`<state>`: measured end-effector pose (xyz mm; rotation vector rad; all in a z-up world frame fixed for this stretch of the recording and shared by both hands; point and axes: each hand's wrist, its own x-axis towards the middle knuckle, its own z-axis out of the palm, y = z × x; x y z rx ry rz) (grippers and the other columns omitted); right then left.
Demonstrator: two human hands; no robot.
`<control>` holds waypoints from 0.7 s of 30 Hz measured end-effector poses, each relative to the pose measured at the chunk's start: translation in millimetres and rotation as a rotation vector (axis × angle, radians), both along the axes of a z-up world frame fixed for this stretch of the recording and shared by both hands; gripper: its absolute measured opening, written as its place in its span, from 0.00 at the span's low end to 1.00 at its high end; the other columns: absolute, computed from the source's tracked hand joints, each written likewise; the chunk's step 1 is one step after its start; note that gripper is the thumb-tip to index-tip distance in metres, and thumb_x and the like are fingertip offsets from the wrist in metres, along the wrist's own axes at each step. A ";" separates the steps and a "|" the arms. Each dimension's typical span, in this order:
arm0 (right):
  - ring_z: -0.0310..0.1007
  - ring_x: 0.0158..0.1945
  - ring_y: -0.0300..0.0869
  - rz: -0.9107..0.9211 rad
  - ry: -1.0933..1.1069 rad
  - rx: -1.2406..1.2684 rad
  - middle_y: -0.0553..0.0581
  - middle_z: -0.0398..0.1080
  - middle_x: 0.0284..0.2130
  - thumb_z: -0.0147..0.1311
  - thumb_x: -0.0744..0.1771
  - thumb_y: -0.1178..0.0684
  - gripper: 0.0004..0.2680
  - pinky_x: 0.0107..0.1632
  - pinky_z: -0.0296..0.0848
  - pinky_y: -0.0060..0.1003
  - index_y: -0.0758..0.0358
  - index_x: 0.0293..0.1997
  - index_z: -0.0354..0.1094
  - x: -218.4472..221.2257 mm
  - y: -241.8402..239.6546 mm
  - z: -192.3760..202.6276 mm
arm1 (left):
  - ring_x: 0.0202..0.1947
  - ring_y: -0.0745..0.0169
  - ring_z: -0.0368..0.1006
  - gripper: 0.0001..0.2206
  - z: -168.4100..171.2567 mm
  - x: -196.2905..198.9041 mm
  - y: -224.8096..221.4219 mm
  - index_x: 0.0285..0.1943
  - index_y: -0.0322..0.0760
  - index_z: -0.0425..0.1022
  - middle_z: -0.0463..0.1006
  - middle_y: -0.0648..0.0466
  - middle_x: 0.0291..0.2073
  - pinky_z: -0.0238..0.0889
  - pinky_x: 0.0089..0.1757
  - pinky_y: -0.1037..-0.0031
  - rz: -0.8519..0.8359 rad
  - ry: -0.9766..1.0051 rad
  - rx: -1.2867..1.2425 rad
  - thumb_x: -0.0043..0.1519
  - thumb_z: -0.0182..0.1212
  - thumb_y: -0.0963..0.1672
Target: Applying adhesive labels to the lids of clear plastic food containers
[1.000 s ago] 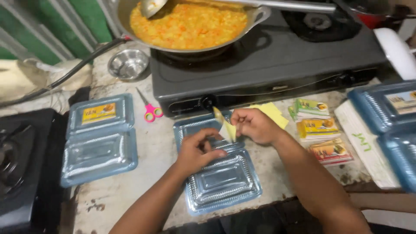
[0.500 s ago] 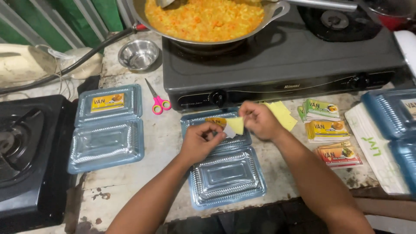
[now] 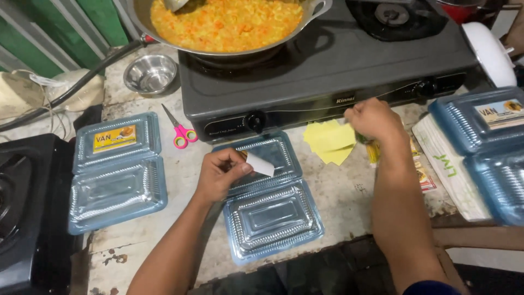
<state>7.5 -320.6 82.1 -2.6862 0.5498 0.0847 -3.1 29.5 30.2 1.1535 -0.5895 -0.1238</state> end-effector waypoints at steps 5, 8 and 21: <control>0.74 0.33 0.59 0.124 -0.258 -0.026 0.60 0.72 0.21 0.57 0.62 0.47 0.07 0.38 0.70 0.53 0.57 0.32 0.73 -12.0 51.1 6.9 | 0.13 0.70 0.63 0.08 -17.8 1.4 -7.1 0.25 0.29 0.73 0.72 0.47 0.13 0.52 0.20 0.81 -0.053 0.046 0.010 0.57 0.66 0.37; 0.71 0.22 0.53 0.460 -0.604 0.124 0.57 0.65 0.13 0.62 0.60 0.46 0.09 0.30 0.70 0.43 0.56 0.34 0.70 -21.2 86.0 -19.8 | 0.12 0.72 0.61 0.09 -28.5 2.7 -8.7 0.25 0.30 0.71 0.71 0.48 0.12 0.51 0.19 0.82 -0.054 0.057 0.029 0.58 0.64 0.38; 0.66 0.15 0.41 0.828 -0.736 0.366 0.48 0.65 0.12 0.62 0.62 0.56 0.02 0.22 0.67 0.31 0.56 0.29 0.72 -21.7 121.4 -52.2 | 0.19 0.75 0.57 0.08 -19.8 1.7 -9.4 0.26 0.32 0.74 0.75 0.51 0.18 0.52 0.24 0.82 0.055 -0.152 0.031 0.58 0.67 0.39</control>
